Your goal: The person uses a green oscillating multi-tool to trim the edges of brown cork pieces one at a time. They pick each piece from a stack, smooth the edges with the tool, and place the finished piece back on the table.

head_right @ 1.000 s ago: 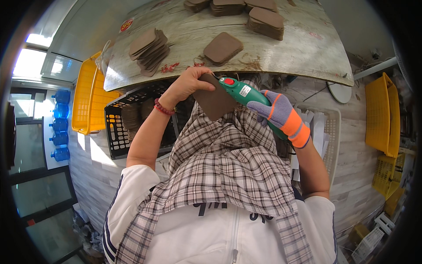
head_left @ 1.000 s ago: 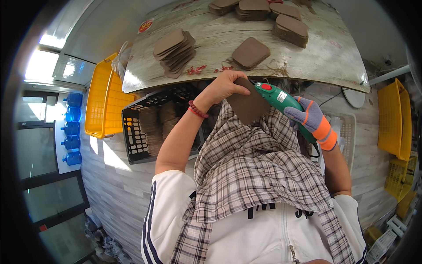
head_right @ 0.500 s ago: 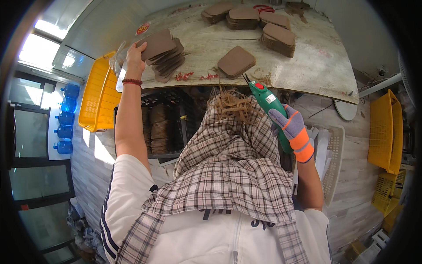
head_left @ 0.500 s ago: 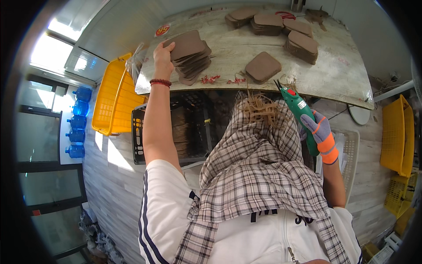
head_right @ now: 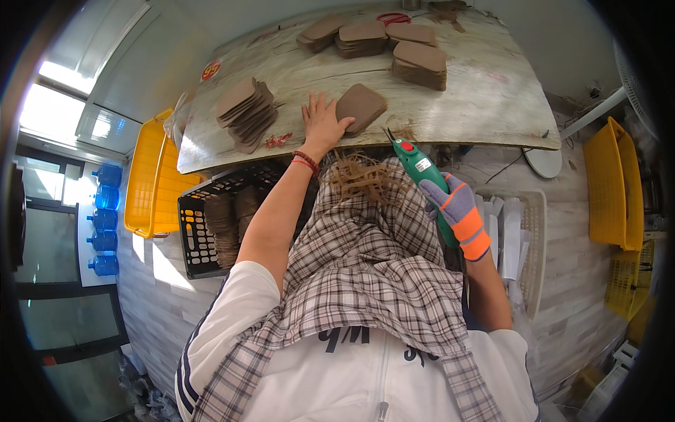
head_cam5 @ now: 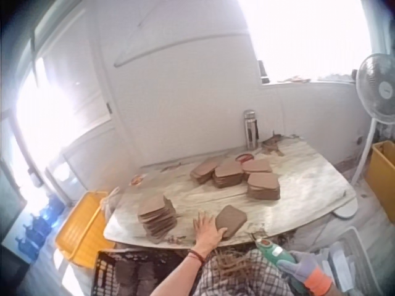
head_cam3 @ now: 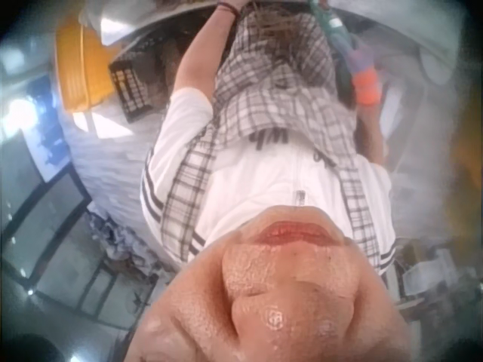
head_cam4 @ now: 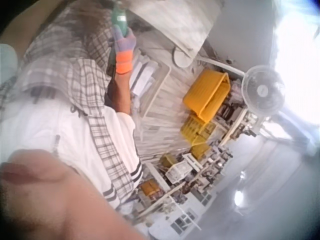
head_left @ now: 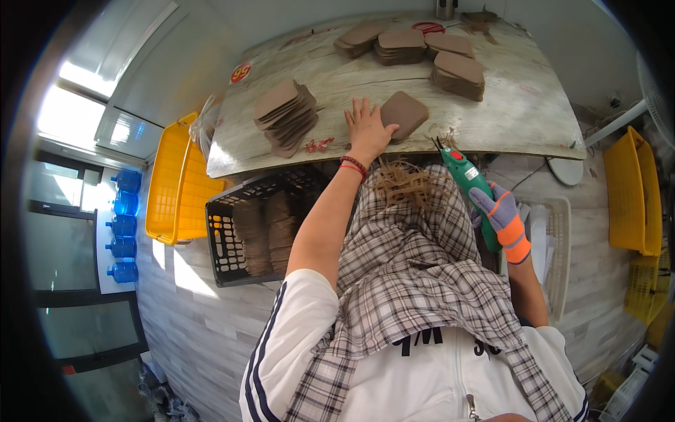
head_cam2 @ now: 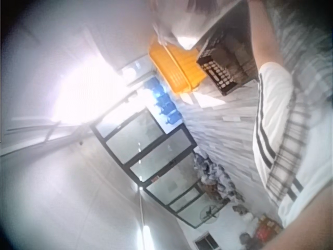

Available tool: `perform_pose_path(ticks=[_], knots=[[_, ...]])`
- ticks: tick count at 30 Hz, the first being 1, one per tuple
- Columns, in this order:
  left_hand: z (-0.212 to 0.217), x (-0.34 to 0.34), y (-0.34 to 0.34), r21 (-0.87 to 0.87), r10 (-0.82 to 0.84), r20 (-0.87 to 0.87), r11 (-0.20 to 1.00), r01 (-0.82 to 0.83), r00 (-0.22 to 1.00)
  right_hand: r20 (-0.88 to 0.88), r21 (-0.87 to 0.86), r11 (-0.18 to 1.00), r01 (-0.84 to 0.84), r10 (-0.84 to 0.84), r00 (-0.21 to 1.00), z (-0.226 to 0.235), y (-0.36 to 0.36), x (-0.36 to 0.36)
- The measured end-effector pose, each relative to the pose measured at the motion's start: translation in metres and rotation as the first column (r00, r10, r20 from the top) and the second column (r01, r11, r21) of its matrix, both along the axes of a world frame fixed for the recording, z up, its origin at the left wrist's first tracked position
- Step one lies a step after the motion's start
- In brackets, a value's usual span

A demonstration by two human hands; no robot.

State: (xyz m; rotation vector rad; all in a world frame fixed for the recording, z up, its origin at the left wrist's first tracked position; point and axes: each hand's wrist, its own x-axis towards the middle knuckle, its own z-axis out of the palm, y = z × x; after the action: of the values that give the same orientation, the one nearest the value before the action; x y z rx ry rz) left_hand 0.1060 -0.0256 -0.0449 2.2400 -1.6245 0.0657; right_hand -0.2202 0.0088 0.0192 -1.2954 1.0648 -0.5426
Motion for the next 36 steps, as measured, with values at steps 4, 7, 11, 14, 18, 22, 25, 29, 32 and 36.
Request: perform_pose_path(ticks=[4, 7, 11, 14, 18, 22, 25, 29, 32, 36], knots=[[0.002, -0.010, 0.001, -0.209, -0.037, -0.099, 0.978, 0.015, 0.994, 0.028, 0.072, 0.996, 0.050, -0.052, 0.998, -0.010, 0.002, -0.002], [0.011, -0.018, 0.003, -0.365, -0.137, -0.292, 0.931, 0.022, 0.947, 0.041, 0.081, 0.995, 0.058, -0.061, 0.997, -0.007, 0.002, 0.001], [0.018, -0.024, 0.010, -0.295, -0.205, -0.923, 0.921, -0.256, 0.325, 0.048, 0.057, 0.997, 0.060, -0.063, 0.997, 0.001, 0.005, 0.008], [0.046, -0.057, 0.022, -0.394, -0.525, -0.830, 0.791, -0.468, -0.188, 0.076, 0.039, 0.995, 0.095, -0.097, 0.992, 0.003, 0.003, 0.011], [0.059, -0.074, 0.024, -0.397, -0.641, -0.635, 0.750, -0.529, -0.432, 0.101, 0.031, 0.992, 0.119, -0.121, 0.987, 0.008, 0.002, 0.020], [0.058, -0.087, 0.019, -0.362, -0.677, -0.562, 0.717, -0.595, -0.475, 0.154, 0.012, 0.992, 0.127, -0.127, 0.980, 0.007, 0.002, 0.026], [0.056, -0.092, 0.015, -0.370, -0.698, -0.532, 0.701, -0.610, -0.480, 0.144, 0.041, 0.991, 0.125, -0.130, 0.981, 0.011, 0.004, 0.027], [0.054, -0.097, 0.013, -0.356, -0.685, -0.515, 0.718, -0.598, -0.516, 0.157, 0.054, 0.989, 0.134, -0.141, 0.977, 0.015, 0.006, 0.027], [0.049, -0.099, 0.016, -0.360, -0.666, -0.518, 0.738, -0.570, -0.536, 0.187, 0.068, 0.990, 0.127, -0.138, 0.973, 0.019, 0.005, 0.026], [0.047, -0.107, 0.021, -0.374, -0.633, -0.544, 0.770, -0.516, -0.550, 0.199, 0.039, 0.991, 0.130, -0.135, 0.971, 0.021, 0.002, 0.024]])
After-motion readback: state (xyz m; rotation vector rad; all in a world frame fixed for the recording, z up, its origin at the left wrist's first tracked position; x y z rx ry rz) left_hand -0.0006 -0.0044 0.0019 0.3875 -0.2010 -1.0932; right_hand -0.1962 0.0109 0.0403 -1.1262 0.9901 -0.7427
